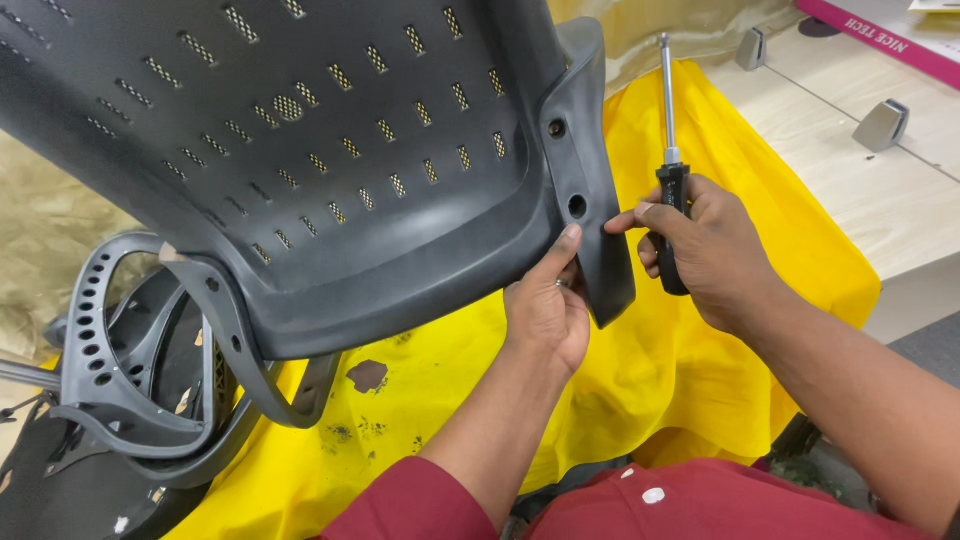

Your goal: The person uses a screwdriver to remove screws from the underside of a black office chair seat, detaching the seat from its metal frame. The person then removes screws from the detached metal frame components.

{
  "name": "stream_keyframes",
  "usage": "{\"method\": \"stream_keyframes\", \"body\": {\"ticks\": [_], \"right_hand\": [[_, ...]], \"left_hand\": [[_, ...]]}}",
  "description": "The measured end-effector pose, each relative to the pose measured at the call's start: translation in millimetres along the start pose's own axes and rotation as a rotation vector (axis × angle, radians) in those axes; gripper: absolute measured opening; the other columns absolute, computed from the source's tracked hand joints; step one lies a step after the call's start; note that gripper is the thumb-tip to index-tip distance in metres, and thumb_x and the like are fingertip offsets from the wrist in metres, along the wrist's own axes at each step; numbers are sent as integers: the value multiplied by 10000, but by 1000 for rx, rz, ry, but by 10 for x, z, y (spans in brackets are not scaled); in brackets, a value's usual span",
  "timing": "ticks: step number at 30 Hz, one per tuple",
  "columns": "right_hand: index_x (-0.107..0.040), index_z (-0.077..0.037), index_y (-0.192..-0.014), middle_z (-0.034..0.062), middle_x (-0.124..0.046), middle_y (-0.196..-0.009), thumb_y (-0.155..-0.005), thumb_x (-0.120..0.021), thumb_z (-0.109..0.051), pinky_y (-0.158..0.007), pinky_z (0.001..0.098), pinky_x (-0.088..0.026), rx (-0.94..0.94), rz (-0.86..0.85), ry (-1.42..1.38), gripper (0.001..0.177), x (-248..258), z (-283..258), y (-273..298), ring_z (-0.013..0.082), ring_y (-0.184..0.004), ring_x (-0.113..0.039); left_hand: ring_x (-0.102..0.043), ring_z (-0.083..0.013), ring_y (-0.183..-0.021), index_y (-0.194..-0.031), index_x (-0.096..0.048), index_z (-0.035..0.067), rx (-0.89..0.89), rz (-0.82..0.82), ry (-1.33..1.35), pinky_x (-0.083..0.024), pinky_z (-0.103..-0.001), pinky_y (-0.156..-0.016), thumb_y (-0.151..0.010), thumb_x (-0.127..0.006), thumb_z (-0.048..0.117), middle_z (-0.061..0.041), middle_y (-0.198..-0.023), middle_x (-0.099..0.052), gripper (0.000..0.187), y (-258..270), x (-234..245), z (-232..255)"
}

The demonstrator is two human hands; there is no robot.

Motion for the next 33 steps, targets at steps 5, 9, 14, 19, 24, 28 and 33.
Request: {"method": "stream_keyframes", "body": {"ticks": [5, 9, 14, 19, 24, 28, 33], "right_hand": [[-659, -35, -1016, 32, -691, -861, -965, -658, -159, -560, 246, -496, 59, 70, 34, 133, -34, -76, 21, 83, -642, -577], [-689, -35, -1028, 8, -613, -764, -936, -730, -138, -570, 248, -505, 98, 94, -9, 144, -60, -117, -74, 87, -632, -575], [-690, -36, -1013, 3, -614, -758, -913, -757, -136, -553, 244, -482, 141, 71, 59, 157, -150, -220, -213, 82, -615, -559], [-730, -45, -1010, 5, -641, -764, -900, -756, -138, -552, 237, -479, 157, 24, 137, 146, -274, -313, -333, 72, -610, -569], [-737, -29, -990, -1, -684, -791, -889, -745, -130, -558, 260, -473, 140, 11, 305, 143, -332, -316, -438, 89, -623, -576], [-758, -28, -983, 7, -705, -831, -874, -772, -148, -683, 264, -536, 323, 17, 523, 163, -341, -397, -493, 90, -729, -639], [-761, -36, -972, 68, -723, -872, -859, -773, -168, -727, 295, -544, 388, 16, 660, 174, -376, -476, -589, 150, -768, -686]], "left_hand": [[-708, -211, -1015, -1167, -658, -8, -102, -91, -74, -568, -396, -937, -830, -733, -15, -97, -1126, -725, 345, -82, -122, 134], [-724, -229, -993, -1128, -669, -66, -125, -6, -102, -586, -370, -920, -833, -743, -50, -139, -1126, -734, 305, -213, -185, 213], [-732, -232, -948, -1113, -674, -71, -104, 30, -98, -596, -355, -888, -829, -752, -46, -141, -1083, -734, 296, -297, -211, 245], [-747, -241, -916, -1101, -685, -73, -69, 117, -71, -619, -341, -890, -802, -762, -57, -141, -1057, -744, 309, -362, -211, 209], [-751, -240, -885, -1091, -689, -76, -55, 156, -44, -621, -351, -866, -799, -771, -56, -131, -1052, -746, 304, -403, -205, 188], [-744, -236, -880, -1102, -699, -66, -28, 146, -80, -605, -346, -828, -819, -772, -13, -126, -1049, -746, 297, -456, -223, 198], [-747, -242, -890, -1122, -685, -86, -13, 121, -67, -603, -343, -829, -842, -764, 1, -140, -1045, -746, 304, -523, -281, 242]]}}
Point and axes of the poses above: each hand's wrist, its own y-axis away from the middle knuckle, its own x-axis out of the back of the hand, z = x × y, the point moved 5 cm from there along -y, towards the middle knuckle
